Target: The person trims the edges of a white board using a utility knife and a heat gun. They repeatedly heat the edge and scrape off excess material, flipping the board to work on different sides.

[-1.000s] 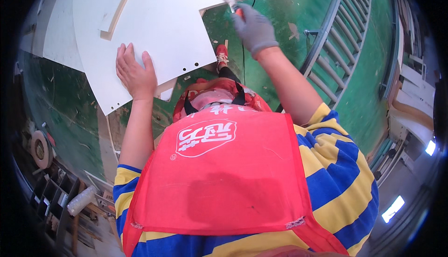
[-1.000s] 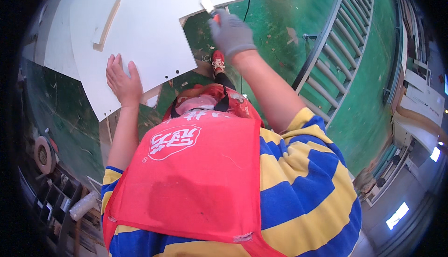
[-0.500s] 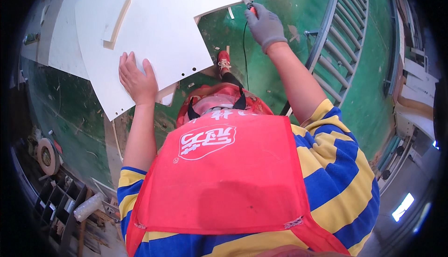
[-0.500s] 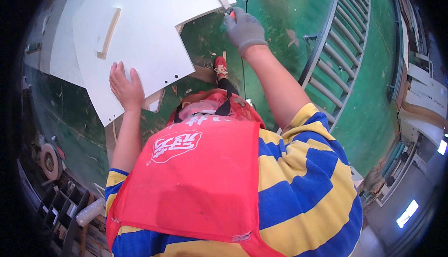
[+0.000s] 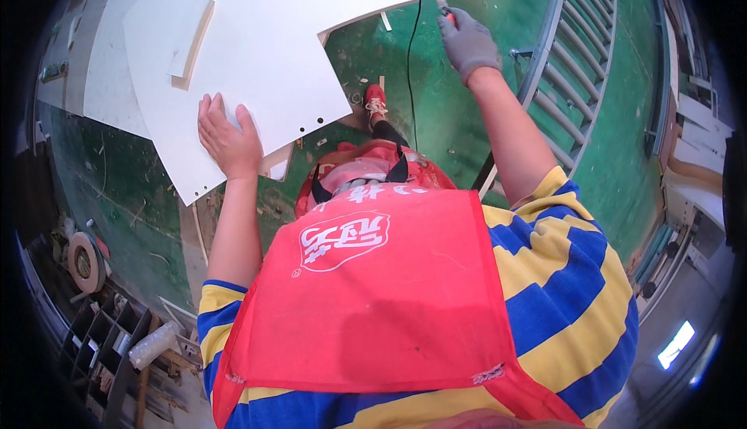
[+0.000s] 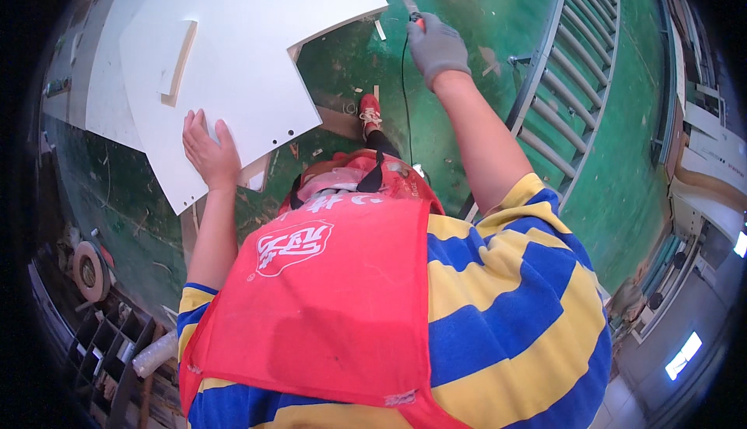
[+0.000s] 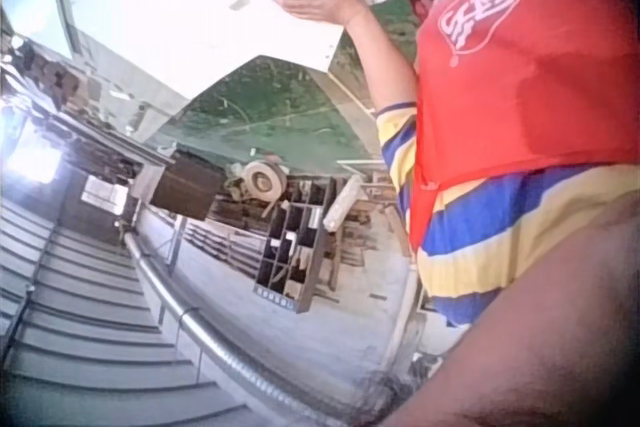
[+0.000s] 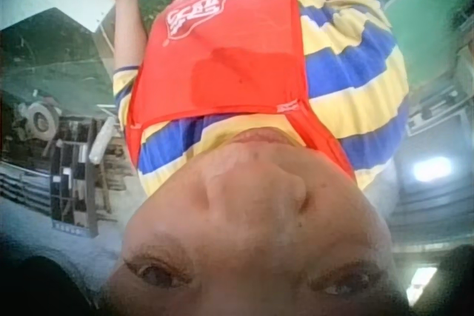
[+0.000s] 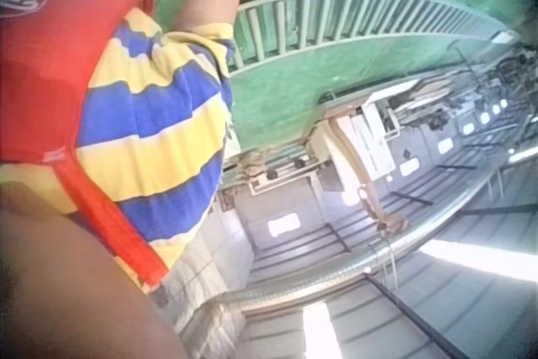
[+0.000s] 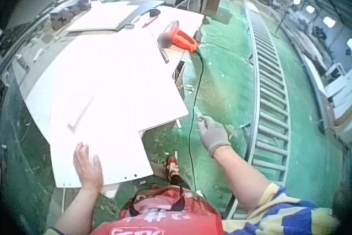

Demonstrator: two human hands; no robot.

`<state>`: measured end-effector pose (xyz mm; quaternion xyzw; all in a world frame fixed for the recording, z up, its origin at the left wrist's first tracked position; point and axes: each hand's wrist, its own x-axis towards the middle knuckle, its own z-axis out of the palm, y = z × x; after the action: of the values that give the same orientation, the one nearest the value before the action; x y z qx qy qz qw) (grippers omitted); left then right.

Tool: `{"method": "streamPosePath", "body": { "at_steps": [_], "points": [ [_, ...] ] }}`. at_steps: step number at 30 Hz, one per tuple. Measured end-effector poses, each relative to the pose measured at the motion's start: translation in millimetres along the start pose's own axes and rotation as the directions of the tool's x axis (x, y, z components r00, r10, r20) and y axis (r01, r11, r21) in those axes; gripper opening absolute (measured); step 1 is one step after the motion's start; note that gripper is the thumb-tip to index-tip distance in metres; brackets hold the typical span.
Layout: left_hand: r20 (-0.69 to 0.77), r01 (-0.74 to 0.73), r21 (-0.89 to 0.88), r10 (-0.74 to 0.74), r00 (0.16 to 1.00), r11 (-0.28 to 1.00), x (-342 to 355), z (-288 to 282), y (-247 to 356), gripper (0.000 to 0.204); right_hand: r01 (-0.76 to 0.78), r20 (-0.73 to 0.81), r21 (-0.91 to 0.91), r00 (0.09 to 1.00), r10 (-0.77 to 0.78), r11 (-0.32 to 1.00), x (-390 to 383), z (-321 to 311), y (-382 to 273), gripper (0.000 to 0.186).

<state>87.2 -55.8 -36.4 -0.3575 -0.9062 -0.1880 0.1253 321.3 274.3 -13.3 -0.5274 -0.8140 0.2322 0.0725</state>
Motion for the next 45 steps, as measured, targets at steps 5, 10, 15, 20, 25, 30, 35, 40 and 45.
{"method": "streamPosePath", "body": {
  "at_steps": [5,10,15,20,25,30,35,40,45],
  "points": [
    [0.028,-0.025,-0.018,0.026,0.999,1.0,-6,6,-10,0.052,0.052,-0.139,0.225,0.99,-0.021,0.973,-16,-5,-9,0.051],
    [0.056,-0.106,0.018,0.105,0.993,0.994,5,36,-1,0.075,0.064,-0.115,0.283,0.993,-0.032,0.957,18,7,-22,0.058],
    [0.16,-0.275,-0.283,0.328,0.931,0.919,31,58,119,0.081,0.091,-0.048,0.424,0.996,-0.078,0.901,69,6,-29,0.053],
    [0.138,-0.393,-0.709,0.662,0.736,0.585,63,62,194,0.062,0.182,0.025,0.457,0.976,-0.217,0.871,126,-4,-35,0.046],
    [-0.005,-0.128,-0.435,0.14,0.99,0.891,103,52,169,0.061,0.439,0.085,0.389,0.858,-0.506,0.81,202,-19,-67,0.051],
    [-0.012,0.348,0.003,-0.348,0.937,0.937,47,22,128,0.073,0.719,0.201,0.107,0.661,-0.723,0.686,286,20,-172,0.047],
    [-0.155,0.864,-0.145,-0.873,0.462,0.483,-84,37,171,0.088,0.743,0.188,-0.245,0.667,-0.721,0.623,351,38,-257,0.061],
    [0.745,0.701,-0.412,-0.658,-0.109,-0.582,-115,41,177,0.056,0.989,0.189,0.001,0.143,-0.971,0.146,245,104,-316,0.066],
    [0.385,0.605,-0.682,-0.905,-0.182,-0.412,-64,57,212,0.051,0.972,0.379,0.235,-0.079,-0.922,0.014,95,120,-346,0.07]
  ]
}}
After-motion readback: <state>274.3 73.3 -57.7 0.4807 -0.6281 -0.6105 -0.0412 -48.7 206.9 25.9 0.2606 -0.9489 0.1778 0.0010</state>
